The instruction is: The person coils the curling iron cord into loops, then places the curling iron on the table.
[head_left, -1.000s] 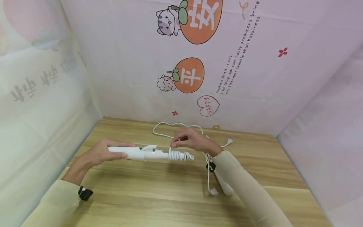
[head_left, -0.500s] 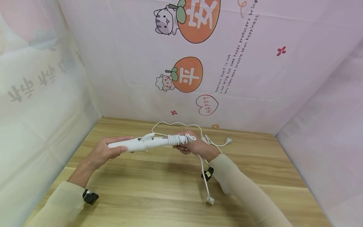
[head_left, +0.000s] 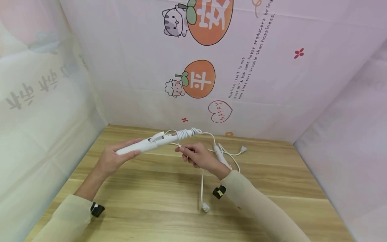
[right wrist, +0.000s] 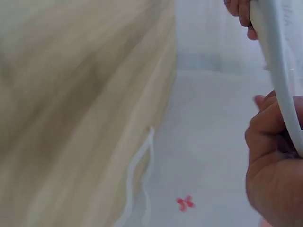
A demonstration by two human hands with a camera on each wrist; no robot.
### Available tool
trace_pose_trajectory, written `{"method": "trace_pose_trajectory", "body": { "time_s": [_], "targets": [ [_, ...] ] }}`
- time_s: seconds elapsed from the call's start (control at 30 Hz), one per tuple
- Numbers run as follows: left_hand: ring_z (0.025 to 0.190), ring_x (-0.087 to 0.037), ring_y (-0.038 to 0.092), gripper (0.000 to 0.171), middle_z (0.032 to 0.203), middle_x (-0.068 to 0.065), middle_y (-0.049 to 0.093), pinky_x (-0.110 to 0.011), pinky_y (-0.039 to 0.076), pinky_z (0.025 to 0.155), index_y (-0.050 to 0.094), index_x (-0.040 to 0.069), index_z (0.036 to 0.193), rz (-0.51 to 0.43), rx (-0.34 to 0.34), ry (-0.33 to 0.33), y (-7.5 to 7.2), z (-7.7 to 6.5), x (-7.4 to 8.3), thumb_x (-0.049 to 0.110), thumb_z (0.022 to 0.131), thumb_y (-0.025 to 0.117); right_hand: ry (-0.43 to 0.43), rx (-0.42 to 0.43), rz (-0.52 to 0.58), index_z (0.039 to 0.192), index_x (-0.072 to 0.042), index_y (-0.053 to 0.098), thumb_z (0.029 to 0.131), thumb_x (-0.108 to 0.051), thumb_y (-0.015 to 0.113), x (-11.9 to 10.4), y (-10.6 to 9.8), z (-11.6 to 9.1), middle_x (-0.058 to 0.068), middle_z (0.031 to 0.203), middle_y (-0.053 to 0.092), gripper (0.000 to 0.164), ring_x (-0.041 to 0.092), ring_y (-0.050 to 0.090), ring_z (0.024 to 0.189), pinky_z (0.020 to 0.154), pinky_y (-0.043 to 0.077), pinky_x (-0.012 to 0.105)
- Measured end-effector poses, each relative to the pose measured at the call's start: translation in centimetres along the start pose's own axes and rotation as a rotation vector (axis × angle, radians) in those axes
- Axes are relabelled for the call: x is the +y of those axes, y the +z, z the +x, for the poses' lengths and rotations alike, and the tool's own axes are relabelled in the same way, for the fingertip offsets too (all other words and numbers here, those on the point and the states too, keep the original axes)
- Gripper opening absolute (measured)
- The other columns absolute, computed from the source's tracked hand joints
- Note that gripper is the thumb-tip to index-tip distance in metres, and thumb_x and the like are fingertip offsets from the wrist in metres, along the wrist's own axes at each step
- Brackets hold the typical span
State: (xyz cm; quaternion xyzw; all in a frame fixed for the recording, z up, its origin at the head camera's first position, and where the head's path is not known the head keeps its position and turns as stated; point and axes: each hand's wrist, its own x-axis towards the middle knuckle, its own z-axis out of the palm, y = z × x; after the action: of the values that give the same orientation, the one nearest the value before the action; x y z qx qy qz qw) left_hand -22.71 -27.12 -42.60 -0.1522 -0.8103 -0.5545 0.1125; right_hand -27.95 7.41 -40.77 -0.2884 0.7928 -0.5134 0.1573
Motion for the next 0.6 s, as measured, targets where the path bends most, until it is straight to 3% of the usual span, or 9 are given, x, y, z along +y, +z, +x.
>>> {"method": "trace_pose_trajectory", "body": {
  "time_s": [0.13, 0.2, 0.47, 0.6],
  "targets": [
    [0.082, -0.011, 0.065, 0.044, 0.136, -0.010, 0.076, -0.025, 0.054, 0.059, 0.078, 0.018, 0.137, 0.101, 0.014, 0.003, -0.6, -0.2, -0.2, 0.021, 0.095, 0.088, -0.067, 0.032, -0.177, 0.116, 0.000, 0.079, 0.117, -0.016, 0.052, -0.6, 0.0, -0.3, 0.002, 0.076, 0.062, 0.031, 0.005, 0.041, 0.056, 0.050, 0.035, 0.021],
    [0.079, -0.012, 0.064, 0.044, 0.136, -0.009, 0.076, -0.027, 0.052, 0.057, 0.078, 0.021, 0.137, 0.135, 0.013, -0.001, -0.7, -0.3, -0.3, 0.024, 0.094, 0.089, -0.084, 0.043, -0.239, 0.115, -0.001, 0.080, 0.116, -0.013, 0.054, -0.9, -0.2, -0.6, 0.001, 0.077, 0.063, 0.029, 0.005, 0.043, 0.058, 0.053, 0.036, 0.021],
    [0.073, -0.013, 0.060, 0.045, 0.132, -0.007, 0.078, -0.028, 0.047, 0.053, 0.078, 0.025, 0.137, 0.197, 0.007, -0.006, -1.2, -0.7, 0.0, 0.027, 0.093, 0.090, -0.082, 0.077, -0.344, 0.103, -0.011, 0.081, 0.112, -0.019, 0.060, -2.2, -1.4, -1.3, -0.001, 0.079, 0.066, 0.025, 0.008, 0.048, 0.064, 0.059, 0.038, 0.023],
    [0.071, -0.014, 0.060, 0.044, 0.132, -0.010, 0.078, -0.029, 0.049, 0.053, 0.079, 0.024, 0.136, 0.202, -0.063, -0.014, -1.4, -0.8, 0.3, 0.028, 0.094, 0.089, -0.117, 0.083, -0.405, 0.101, -0.010, 0.080, 0.111, -0.022, 0.064, -3.0, -1.8, -1.3, -0.003, 0.078, 0.065, 0.023, 0.007, 0.049, 0.064, 0.059, 0.039, 0.023]
  ]
}}
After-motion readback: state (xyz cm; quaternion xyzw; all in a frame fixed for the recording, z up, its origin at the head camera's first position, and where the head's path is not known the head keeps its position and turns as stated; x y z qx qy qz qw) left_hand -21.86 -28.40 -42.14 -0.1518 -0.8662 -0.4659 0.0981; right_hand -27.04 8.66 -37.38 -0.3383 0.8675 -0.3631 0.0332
